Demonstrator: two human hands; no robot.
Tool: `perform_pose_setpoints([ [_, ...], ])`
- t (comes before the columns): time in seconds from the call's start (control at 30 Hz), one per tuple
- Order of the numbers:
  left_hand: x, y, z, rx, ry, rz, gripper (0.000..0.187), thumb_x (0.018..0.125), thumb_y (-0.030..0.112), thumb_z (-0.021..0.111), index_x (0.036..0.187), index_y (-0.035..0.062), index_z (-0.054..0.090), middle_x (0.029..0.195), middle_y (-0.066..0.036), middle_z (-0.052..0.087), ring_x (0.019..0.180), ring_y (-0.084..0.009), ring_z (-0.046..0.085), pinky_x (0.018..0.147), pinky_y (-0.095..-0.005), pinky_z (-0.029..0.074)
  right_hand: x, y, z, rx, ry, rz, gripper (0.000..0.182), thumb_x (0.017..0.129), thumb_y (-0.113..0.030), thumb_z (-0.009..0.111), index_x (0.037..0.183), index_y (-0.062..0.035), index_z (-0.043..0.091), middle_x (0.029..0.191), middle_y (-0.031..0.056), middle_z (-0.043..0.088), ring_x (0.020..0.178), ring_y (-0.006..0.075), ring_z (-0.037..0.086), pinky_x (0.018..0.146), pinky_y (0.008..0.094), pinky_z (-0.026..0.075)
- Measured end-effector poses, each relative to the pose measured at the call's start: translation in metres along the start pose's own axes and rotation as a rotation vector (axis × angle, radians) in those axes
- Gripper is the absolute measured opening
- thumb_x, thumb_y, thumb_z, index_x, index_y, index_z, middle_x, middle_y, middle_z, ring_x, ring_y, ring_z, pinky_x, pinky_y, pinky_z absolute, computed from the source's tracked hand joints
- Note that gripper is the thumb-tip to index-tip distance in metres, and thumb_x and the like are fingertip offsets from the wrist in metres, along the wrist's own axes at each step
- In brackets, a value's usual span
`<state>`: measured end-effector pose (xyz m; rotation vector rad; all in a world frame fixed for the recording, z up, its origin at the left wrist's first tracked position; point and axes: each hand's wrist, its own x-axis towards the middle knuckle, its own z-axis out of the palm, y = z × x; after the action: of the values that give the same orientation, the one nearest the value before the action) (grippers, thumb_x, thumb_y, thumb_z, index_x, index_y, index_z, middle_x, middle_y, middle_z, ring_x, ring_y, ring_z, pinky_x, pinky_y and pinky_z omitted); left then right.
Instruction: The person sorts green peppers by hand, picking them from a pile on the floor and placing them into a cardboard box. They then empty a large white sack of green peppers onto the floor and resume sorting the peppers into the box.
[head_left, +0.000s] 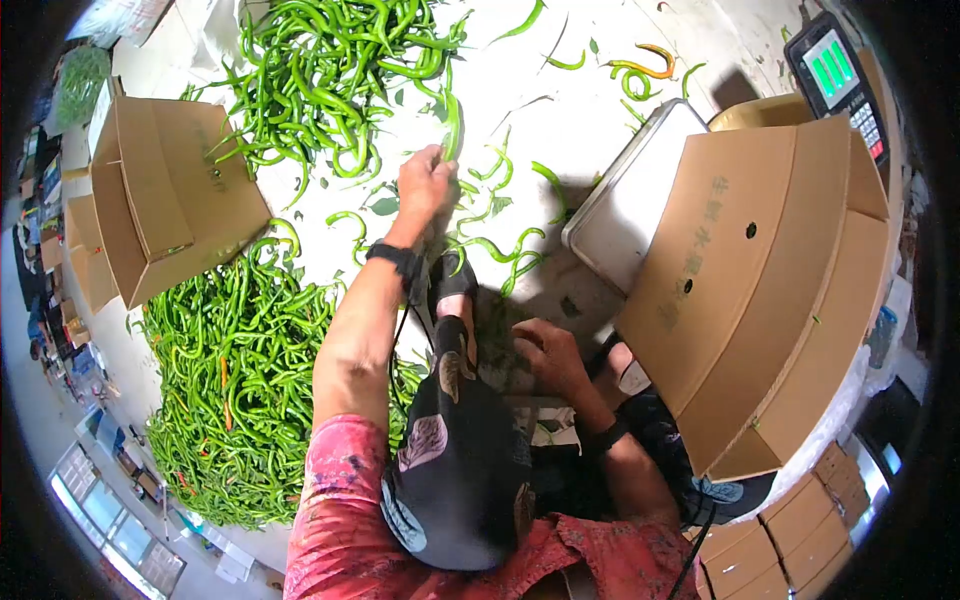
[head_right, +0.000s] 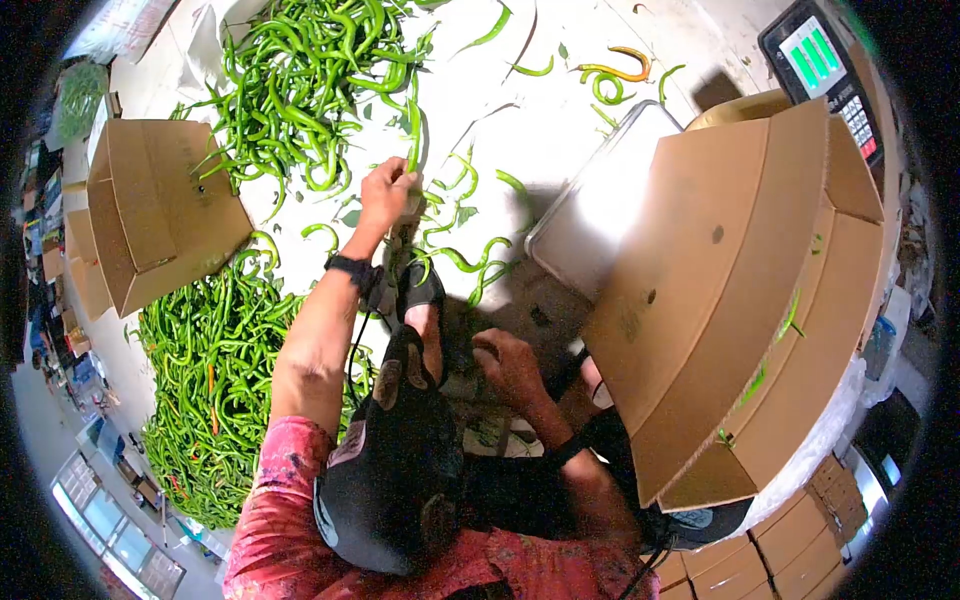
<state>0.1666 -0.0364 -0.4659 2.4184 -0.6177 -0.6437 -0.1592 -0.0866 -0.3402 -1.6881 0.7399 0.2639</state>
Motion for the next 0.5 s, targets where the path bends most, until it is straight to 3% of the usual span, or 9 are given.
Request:
perform_pose_setpoints([
  [0.07, -0.023, 0.021, -0.032, -0.809, -0.19, -0.123, 0.02, 0.094, 0.013, 0.059, 0.109, 0.0008, 0.064, 0.103, -0.005, 0.067, 0.088, -0.0123, 0.064, 0.071, -0.026, 0.05, 0.015, 0.005, 0.001, 0.077, 0.03, 0.056, 0.022, 0.086, -0.012, 0.065, 0.104, -0.0005, 0.066, 0.1, 0.0172, 0.069, 0.094, 0.029, 0.067, 0.084, 0.0361, 0.051],
  [0.2, -0.063, 0.028, -0.066, -1.521, -0.348, -0.136, 0.029, 0.097, 0.011, 0.058, 0.122, -0.0019, 0.056, 0.111, -0.013, 0.066, 0.106, -0.025, 0.065, 0.085, -0.0304, 0.054, 0.027, 0.04, 0.008, 0.3, 0.058, 0.253, 0.021, 0.089, -0.012, 0.063, 0.105, 0.0005, 0.066, 0.095, 0.0138, 0.07, 0.091, 0.0176, 0.067, 0.083, 0.0324, 0.051],
  [0.23, -0.07, 0.028, -0.069, -1.574, -0.373, -0.149, 0.032, 0.096, 0.012, 0.059, 0.123, -0.0028, 0.056, 0.113, -0.015, 0.066, 0.107, -0.0294, 0.064, 0.088, -0.034, 0.055, 0.027, 0.043, 0.008, 0.289, 0.063, 0.233, 0.022, 0.09, -0.014, 0.062, 0.105, 0.0011, 0.066, 0.095, 0.0119, 0.07, 0.088, 0.016, 0.065, 0.081, 0.0315, 0.051],
  [0.5, -0.098, 0.033, -0.071, -1.639, -0.414, -0.187, 0.033, 0.097, 0.014, 0.058, 0.125, -0.0037, 0.055, 0.114, -0.017, 0.065, 0.108, -0.0305, 0.063, 0.087, -0.034, 0.054, 0.021, 0.058, 0.004, 0.34, 0.049, 0.246, 0.026, 0.09, -0.017, 0.063, 0.107, 0.0022, 0.065, 0.091, 0.009, 0.068, 0.083, 0.0165, 0.064, 0.078, 0.0301, 0.05],
])
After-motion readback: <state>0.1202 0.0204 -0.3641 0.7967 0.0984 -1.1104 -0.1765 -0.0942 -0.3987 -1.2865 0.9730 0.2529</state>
